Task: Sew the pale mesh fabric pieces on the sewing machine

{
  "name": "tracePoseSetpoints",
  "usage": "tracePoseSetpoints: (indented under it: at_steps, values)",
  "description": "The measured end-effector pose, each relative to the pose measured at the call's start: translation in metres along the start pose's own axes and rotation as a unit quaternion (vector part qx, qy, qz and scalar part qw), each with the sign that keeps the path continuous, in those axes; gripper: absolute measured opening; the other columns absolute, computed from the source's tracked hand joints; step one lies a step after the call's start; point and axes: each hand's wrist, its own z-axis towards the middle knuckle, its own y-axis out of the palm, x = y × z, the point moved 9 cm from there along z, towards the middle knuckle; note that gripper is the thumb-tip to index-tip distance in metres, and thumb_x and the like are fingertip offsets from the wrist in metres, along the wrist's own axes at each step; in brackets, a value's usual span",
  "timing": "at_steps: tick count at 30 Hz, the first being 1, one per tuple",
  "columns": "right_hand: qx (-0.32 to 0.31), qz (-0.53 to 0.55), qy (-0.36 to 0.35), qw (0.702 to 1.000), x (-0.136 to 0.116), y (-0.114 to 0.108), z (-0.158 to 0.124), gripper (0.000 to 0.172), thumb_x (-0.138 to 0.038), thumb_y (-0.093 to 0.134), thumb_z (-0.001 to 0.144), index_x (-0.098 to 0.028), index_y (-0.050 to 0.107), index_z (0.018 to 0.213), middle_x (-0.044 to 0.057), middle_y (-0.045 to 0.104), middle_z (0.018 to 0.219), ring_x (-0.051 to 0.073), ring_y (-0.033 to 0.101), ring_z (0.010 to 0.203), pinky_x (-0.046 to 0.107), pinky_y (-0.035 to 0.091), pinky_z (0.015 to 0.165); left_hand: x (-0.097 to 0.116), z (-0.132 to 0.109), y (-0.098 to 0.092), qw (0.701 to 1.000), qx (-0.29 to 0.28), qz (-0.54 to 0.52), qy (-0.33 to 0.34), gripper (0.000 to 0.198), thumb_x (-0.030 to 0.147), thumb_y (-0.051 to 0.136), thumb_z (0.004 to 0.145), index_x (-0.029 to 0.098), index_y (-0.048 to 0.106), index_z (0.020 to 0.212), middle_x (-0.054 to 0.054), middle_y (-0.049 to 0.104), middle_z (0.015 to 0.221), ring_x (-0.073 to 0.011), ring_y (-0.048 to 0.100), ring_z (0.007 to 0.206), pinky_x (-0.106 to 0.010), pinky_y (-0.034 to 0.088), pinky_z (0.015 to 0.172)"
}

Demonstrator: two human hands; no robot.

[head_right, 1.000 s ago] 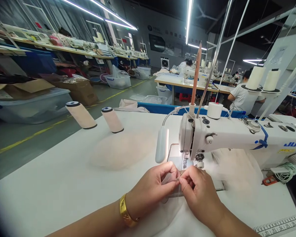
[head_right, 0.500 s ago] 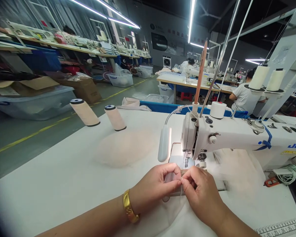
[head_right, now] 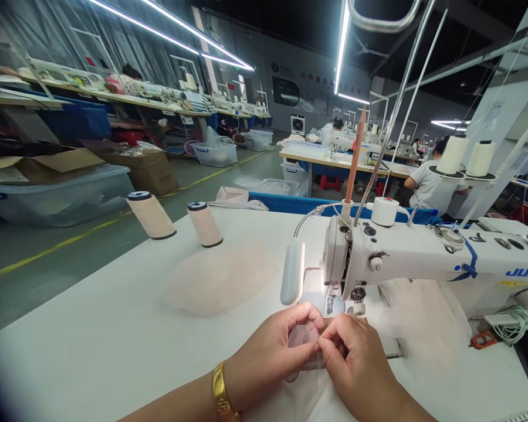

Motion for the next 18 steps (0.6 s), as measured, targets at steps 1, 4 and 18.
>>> tracePoseSetpoints:
  at_steps: [1, 4, 18]
  values:
    - [0.000, -0.001, 0.001, 1.000, 0.0005, 0.0004, 0.0001, 0.022, -0.028, 0.053, 0.099, -0.023, 0.055, 0.077, -0.001, 0.066, 0.073, 0.016, 0.060, 0.068, 0.025, 0.041, 0.062, -0.0004, 0.0000, 0.0006, 1.000, -0.005, 0.000, -0.003, 0.028, 0.042, 0.069, 0.069, 0.020, 0.060, 0.084, 0.006, 0.057, 0.067, -0.0104, 0.049, 0.051, -0.021, 0.040, 0.046]
    - [-0.002, 0.003, 0.010, 1.000, 0.0028, 0.0008, -0.0001, 0.022, -0.029, 0.052, 0.099, -0.023, 0.056, 0.078, 0.000, 0.066, 0.074, 0.017, 0.060, 0.070, 0.026, 0.041, 0.062, -0.0023, -0.0002, 0.0012, 1.000, -0.013, 0.005, -0.016, 0.026, 0.042, 0.068, 0.070, 0.019, 0.061, 0.079, 0.006, 0.056, 0.063, -0.0096, 0.048, 0.049, -0.021, 0.039, 0.046]
    - [-0.009, 0.011, 0.027, 1.000, 0.0039, -0.0008, -0.0008, 0.019, -0.027, 0.053, 0.098, -0.023, 0.058, 0.081, -0.002, 0.063, 0.073, 0.015, 0.054, 0.064, 0.025, 0.037, 0.058, -0.0012, -0.0004, -0.0034, 0.999, 0.012, 0.042, 0.009, 0.020, 0.038, 0.066, 0.072, 0.020, 0.056, 0.073, 0.005, 0.056, 0.070, -0.0123, 0.054, 0.053, -0.024, 0.042, 0.050]
